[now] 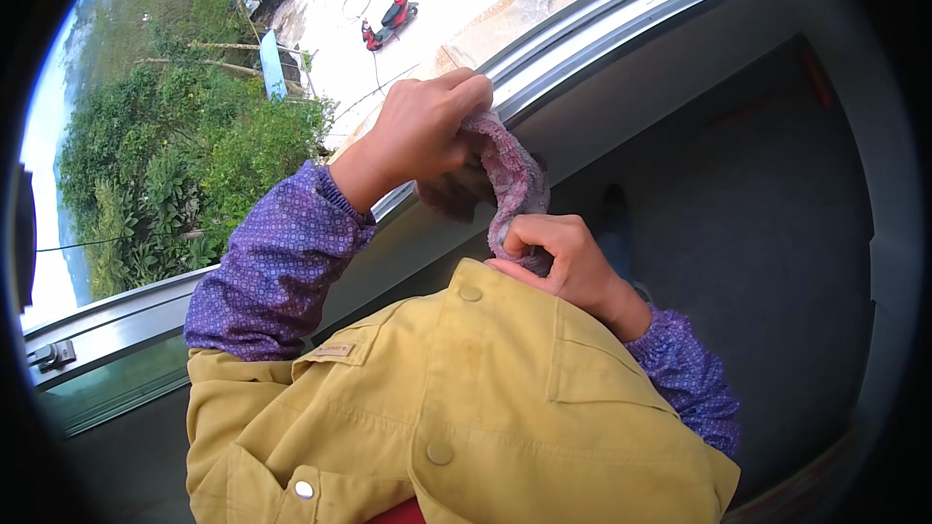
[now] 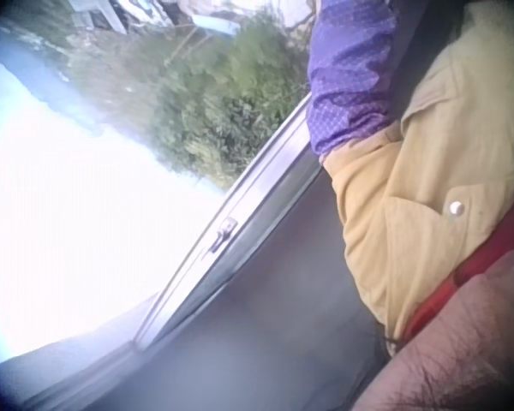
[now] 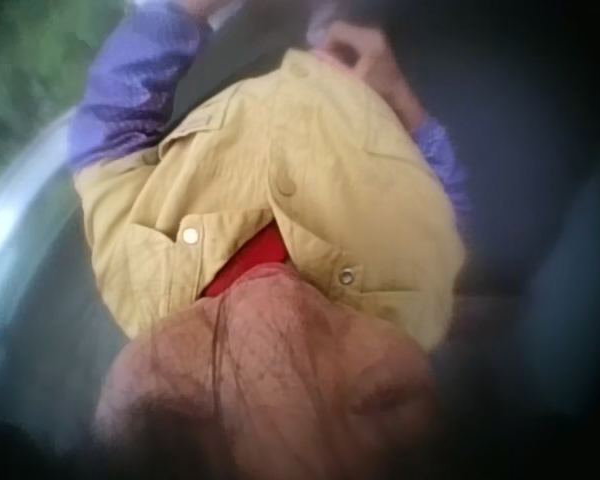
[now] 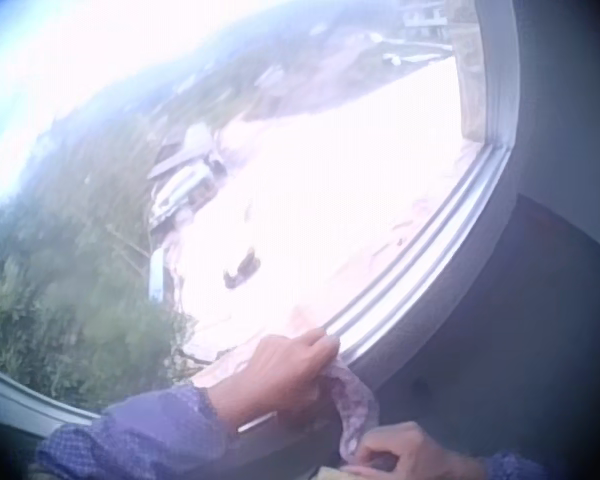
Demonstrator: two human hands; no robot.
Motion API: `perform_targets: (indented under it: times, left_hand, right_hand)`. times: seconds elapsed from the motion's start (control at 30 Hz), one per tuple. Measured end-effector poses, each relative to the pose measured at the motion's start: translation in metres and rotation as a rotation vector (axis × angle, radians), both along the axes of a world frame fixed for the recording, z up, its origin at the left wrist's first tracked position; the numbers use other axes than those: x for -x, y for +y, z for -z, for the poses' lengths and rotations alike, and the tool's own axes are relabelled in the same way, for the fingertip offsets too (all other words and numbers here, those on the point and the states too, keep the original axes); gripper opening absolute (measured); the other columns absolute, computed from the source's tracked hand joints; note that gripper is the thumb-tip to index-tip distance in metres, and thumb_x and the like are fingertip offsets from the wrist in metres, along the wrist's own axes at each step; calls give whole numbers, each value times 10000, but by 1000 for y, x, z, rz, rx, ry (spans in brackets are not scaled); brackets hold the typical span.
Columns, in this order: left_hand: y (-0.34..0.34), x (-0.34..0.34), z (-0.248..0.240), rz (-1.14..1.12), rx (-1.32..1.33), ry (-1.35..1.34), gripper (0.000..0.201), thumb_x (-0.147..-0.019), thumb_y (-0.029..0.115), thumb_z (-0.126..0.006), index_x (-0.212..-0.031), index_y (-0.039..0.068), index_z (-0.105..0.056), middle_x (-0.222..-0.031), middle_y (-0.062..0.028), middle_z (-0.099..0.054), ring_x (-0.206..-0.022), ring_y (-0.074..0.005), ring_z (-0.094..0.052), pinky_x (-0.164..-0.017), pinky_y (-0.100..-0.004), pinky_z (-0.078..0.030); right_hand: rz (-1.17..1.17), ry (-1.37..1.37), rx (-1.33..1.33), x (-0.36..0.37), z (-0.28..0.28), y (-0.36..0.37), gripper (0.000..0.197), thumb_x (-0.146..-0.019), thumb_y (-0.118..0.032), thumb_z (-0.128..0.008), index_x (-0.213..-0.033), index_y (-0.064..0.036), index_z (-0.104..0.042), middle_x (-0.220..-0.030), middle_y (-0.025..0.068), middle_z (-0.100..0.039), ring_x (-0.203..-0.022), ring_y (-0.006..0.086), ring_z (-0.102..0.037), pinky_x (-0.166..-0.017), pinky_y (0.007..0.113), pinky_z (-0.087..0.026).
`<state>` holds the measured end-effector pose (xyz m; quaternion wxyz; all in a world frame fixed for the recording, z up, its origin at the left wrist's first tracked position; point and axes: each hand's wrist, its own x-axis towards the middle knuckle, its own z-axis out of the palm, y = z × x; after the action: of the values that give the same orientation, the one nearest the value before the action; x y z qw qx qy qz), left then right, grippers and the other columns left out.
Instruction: The person wipes the metal window frame with a cloth, moving along the horizontal track and edges. The person repeatedly folds and repositions the cloth while cleaning different sections of the frame.
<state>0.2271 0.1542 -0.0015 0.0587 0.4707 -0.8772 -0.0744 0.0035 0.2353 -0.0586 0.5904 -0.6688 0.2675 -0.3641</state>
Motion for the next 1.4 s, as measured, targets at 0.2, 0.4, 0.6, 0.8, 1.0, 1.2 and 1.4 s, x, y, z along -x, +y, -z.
perform_targets:
  times: [0.2, 0.4, 0.6, 0.8, 1.0, 1.2, 1.4]
  left_hand:
    - [3, -9, 2, -121, -95, -126, 314, -717, 169, -760, -946, 130, -549, -881, -55, -632, -769, -347, -655, -629, -453, -497]
    - [32, -51, -12, -157, -301, -293, 258, -770, 219, -738, -933, 121, -564, -815, -87, -646, -775, -357, -654, -626, -467, -485]
    - [13, -45, -14, -55, -326, -231, 273, -710, 219, -758, -897, 119, -587, -767, -93, -638, -750, -353, -648, -618, -450, -487]
    - [-8, -25, 6, -8, -161, -3, 303, -658, 108, -744, -915, 116, -586, -777, -81, -649, -732, -344, -653, -597, -428, -492]
    - [-42, 14, 10, -28, -138, 23, 243, -676, 94, -727, -879, 125, -598, -777, -78, -661, -770, -346, -663, -609, -444, -496]
    - [-88, 50, 20, -13, -147, -29, 170, -711, 21, -693, -841, 106, -624, -747, -115, -665, -755, -354, -670, -615, -435, -498]
    - [-132, 79, 39, 26, -61, 7, 106, -764, 42, -685, -846, 100, -652, -761, -129, -679, -761, -348, -680, -648, -435, -516]
  right_hand:
    - [24, -26, 33, 4, 4, 0, 258, -784, -50, -795, -724, -3, -549, -659, 103, -574, -574, 217, -570, -542, 310, -435]
    - [54, -33, 33, 6, 17, -2, 256, -787, -55, -794, -728, 0, -551, -658, 102, -571, -576, 211, -552, -543, 316, -423]
    - [51, -34, -23, 8, 22, -5, 267, -776, -66, -806, -720, -3, -553, -639, 95, -556, -551, 205, -533, -535, 307, -417]
    - [29, -5, -22, 3, 15, -10, 263, -771, -59, -810, -721, -5, -558, -638, 94, -556, -549, 201, -536, -538, 304, -422]
    - [16, 12, 1, 0, 12, -13, 253, -784, -58, -804, -729, -7, -563, -658, 97, -575, -573, 212, -555, -552, 308, -432]
    - [126, 29, -1, 0, 13, -18, 261, -778, -40, -811, -737, -13, -554, -675, 85, -553, -585, 190, -534, -552, 298, -422]
    - [337, -50, -68, 8, 31, -20, 245, -806, -17, -788, -809, -23, -543, -732, 37, -523, -627, 95, -496, -565, 247, -397]
